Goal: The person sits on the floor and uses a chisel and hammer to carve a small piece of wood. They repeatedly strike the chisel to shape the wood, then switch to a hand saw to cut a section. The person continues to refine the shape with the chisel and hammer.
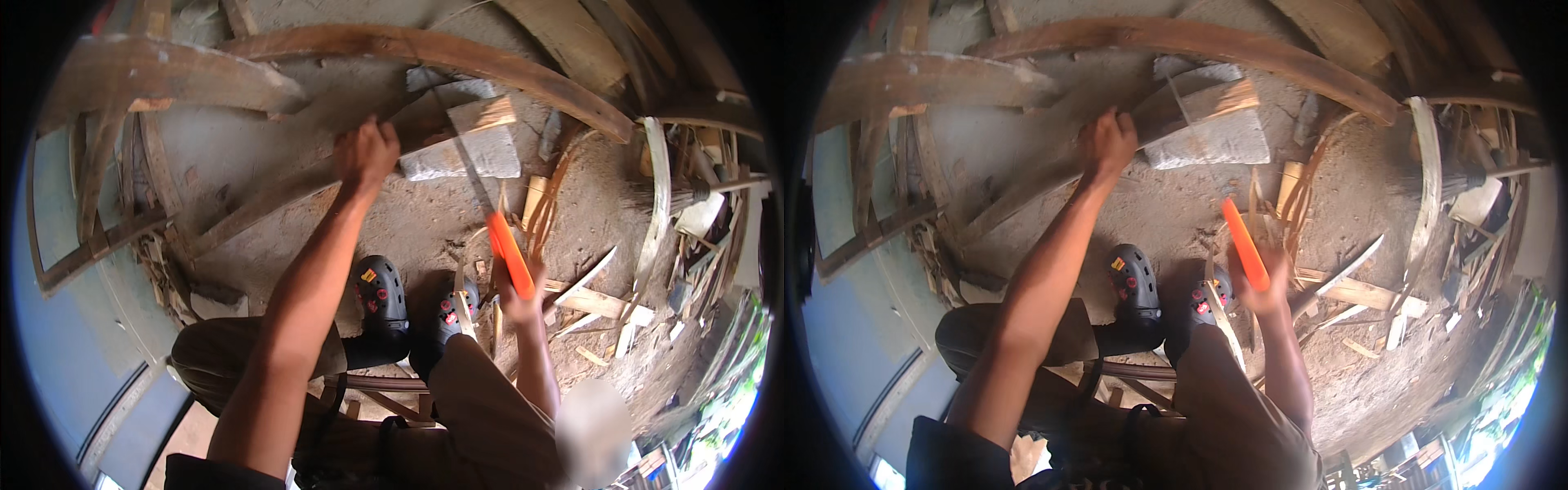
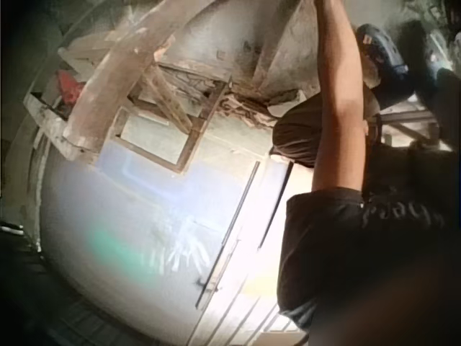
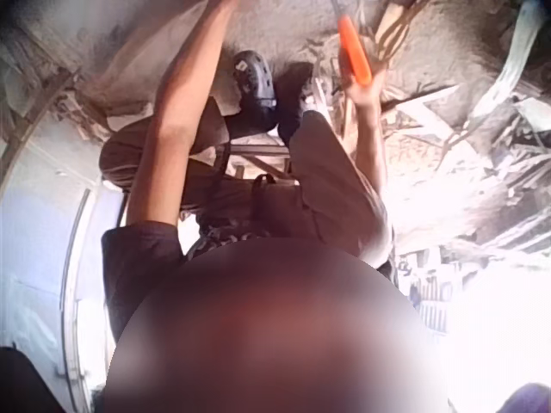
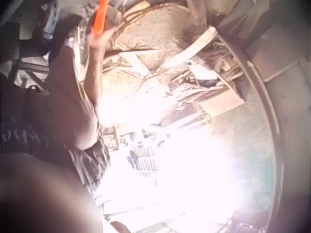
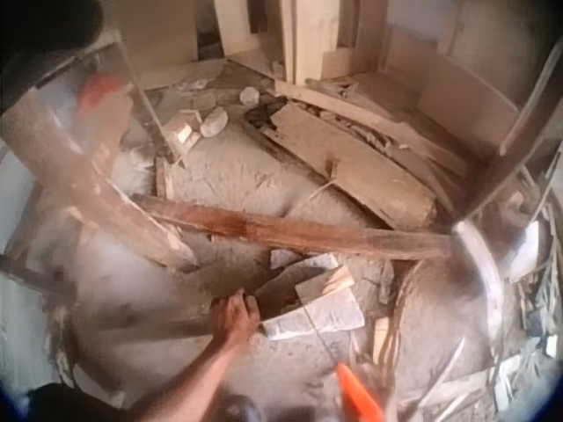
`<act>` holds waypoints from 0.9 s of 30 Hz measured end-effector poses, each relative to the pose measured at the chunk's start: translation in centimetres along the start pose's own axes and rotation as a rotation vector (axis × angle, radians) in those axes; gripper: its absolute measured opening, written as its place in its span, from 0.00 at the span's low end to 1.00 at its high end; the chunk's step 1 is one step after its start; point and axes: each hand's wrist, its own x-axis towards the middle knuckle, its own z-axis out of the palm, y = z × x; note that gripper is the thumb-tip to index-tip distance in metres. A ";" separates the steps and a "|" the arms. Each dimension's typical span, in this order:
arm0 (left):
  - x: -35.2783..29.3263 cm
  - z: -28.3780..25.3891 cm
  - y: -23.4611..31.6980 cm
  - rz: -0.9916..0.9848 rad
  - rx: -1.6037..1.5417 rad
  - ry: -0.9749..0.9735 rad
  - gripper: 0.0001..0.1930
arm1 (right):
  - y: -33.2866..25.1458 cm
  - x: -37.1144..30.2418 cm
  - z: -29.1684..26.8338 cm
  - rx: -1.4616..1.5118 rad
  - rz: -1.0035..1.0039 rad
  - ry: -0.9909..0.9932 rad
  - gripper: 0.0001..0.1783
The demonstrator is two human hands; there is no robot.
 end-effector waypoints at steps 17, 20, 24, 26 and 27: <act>0.6 -0.9 0.3 -0.018 -0.017 -0.043 0.17 | -0.8 3.3 2.4 0.107 -0.101 -0.037 0.08; 0.9 -0.3 0.0 -0.053 -0.058 -0.107 0.17 | -1.0 -1.5 0.8 -0.070 -0.172 0.039 0.11; 0.0 -0.2 -0.1 -0.011 -0.011 -0.045 0.17 | 0.5 -6.2 -1.2 0.031 -0.088 -0.041 0.03; -0.1 -0.6 0.2 0.000 0.003 -0.056 0.18 | 1.8 -3.2 -0.4 0.326 0.087 -0.095 0.05; -0.1 -0.9 0.3 -0.007 0.002 -0.069 0.18 | 2.4 -0.9 0.4 0.174 -0.032 -0.070 0.04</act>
